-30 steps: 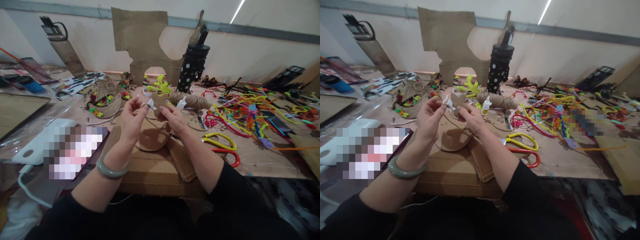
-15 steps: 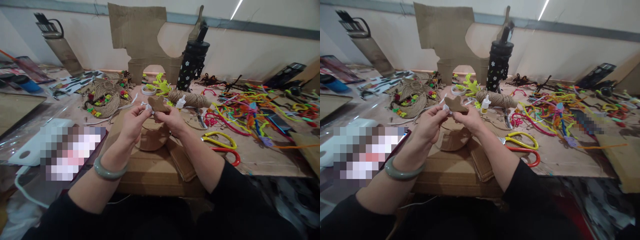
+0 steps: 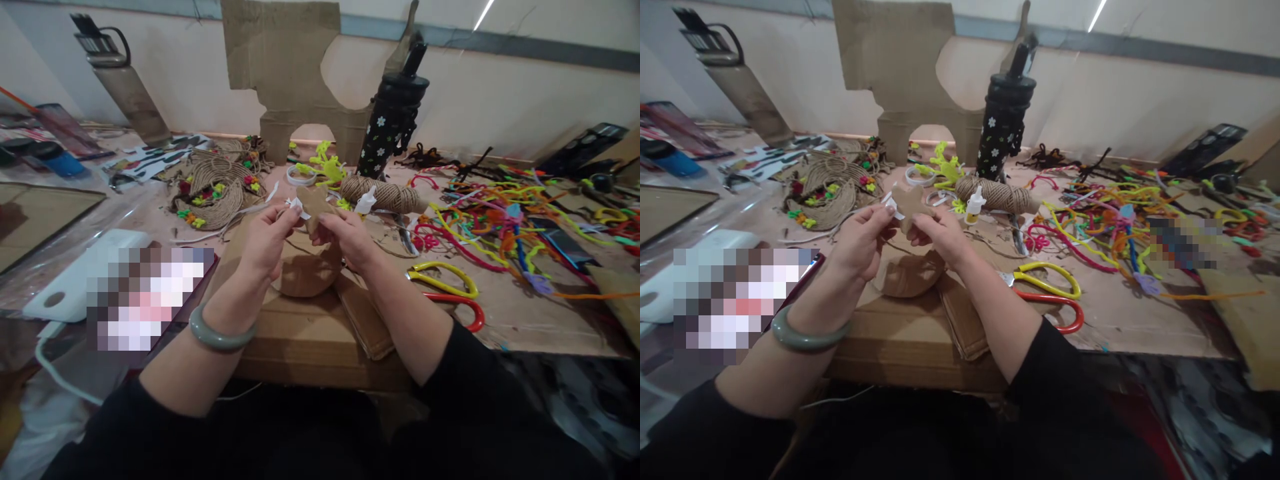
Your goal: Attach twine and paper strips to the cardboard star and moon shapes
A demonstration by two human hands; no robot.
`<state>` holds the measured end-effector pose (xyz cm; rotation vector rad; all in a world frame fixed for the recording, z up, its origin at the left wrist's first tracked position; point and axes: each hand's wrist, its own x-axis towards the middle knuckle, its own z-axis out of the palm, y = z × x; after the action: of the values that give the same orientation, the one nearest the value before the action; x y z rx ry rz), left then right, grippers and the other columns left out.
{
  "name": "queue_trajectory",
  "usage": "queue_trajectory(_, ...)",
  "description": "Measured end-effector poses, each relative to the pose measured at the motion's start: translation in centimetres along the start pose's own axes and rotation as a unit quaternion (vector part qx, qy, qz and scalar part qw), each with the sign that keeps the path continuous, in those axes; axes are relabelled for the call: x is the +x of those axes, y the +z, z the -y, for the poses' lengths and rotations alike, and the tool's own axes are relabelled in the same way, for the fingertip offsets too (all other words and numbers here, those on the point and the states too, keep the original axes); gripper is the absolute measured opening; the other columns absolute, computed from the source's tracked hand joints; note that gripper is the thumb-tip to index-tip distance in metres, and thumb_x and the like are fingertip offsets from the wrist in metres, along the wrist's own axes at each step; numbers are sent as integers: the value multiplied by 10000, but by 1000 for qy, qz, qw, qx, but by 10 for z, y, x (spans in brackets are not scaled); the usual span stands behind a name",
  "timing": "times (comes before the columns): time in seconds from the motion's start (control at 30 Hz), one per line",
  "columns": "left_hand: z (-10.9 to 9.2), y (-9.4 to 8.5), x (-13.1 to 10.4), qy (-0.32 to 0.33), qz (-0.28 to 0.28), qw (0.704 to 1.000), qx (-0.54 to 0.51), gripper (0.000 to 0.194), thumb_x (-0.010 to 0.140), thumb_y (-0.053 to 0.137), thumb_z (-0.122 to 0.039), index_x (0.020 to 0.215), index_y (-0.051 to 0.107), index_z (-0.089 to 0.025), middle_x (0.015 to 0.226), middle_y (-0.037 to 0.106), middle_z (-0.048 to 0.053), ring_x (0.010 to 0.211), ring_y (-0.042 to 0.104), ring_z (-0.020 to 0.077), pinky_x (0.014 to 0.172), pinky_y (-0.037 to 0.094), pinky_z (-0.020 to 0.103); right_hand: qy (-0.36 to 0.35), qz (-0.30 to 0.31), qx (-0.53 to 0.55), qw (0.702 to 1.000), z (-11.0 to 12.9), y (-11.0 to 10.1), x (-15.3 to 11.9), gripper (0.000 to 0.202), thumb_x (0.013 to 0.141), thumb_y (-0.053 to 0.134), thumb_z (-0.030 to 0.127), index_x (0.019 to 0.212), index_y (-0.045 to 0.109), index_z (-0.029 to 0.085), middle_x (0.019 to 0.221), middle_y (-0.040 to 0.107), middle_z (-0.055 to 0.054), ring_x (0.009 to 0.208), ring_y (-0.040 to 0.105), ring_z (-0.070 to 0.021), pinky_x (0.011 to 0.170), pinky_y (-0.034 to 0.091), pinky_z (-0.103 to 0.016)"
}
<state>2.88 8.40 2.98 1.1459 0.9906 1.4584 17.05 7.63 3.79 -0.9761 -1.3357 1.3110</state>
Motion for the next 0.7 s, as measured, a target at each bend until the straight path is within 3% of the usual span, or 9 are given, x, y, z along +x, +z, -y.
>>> queue_trajectory(0.1, 3, -2, 1, 72, -55, 995, 51, 313, 695, 743, -472, 802, 641, -195, 738, 650, 9, 674, 585, 117, 620, 452, 248, 2, -37, -12, 999, -1, 0, 1, 269, 691, 615, 458, 697, 578, 191, 615, 617, 3, 551, 539, -91, 569, 472, -229)
queue_trajectory(0.2, 2, -4, -3, 186, -120, 965, 142, 186, 753, 705, -362, 809, 643, -196, 763, 653, 7, 704, 587, 121, 665, 474, 257, -39, -67, -62, 995, -6, -1, 3, 266, 732, 604, 461, 748, 595, 195, 684, 630, -5, 628, 568, -109, 614, 484, -247)
queue_trajectory(0.3, -3, -4, -9, 270, -99, 926, 244, 72, 776, 663, -265, 746, 656, -200, 752, 667, 5, 753, 605, 139, 734, 490, 281, -82, -57, -130, 986, -12, -3, 4, 254, 796, 565, 449, 784, 615, 200, 713, 622, -7, 705, 580, -128, 665, 484, -263)
queue_trajectory(0.4, -4, -2, -12, 280, -57, 919, 270, 63, 784, 639, -222, 734, 673, -203, 739, 684, 2, 752, 625, 142, 747, 499, 285, -107, -41, -168, 979, -13, -3, 2, 239, 831, 525, 420, 785, 614, 203, 721, 602, -1, 723, 565, -129, 685, 464, -266)
queue_trajectory(0.7, 0, -3, -9, 218, -41, 944, 243, 97, 769, 675, -286, 753, 707, -196, 764, 723, 17, 755, 653, 167, 760, 505, 302, -157, -37, -268, 950, -11, -1, -1, 293, 882, 472, 410, 910, 669, 195, 747, 597, 1, 705, 509, -131, 692, 397, -268)
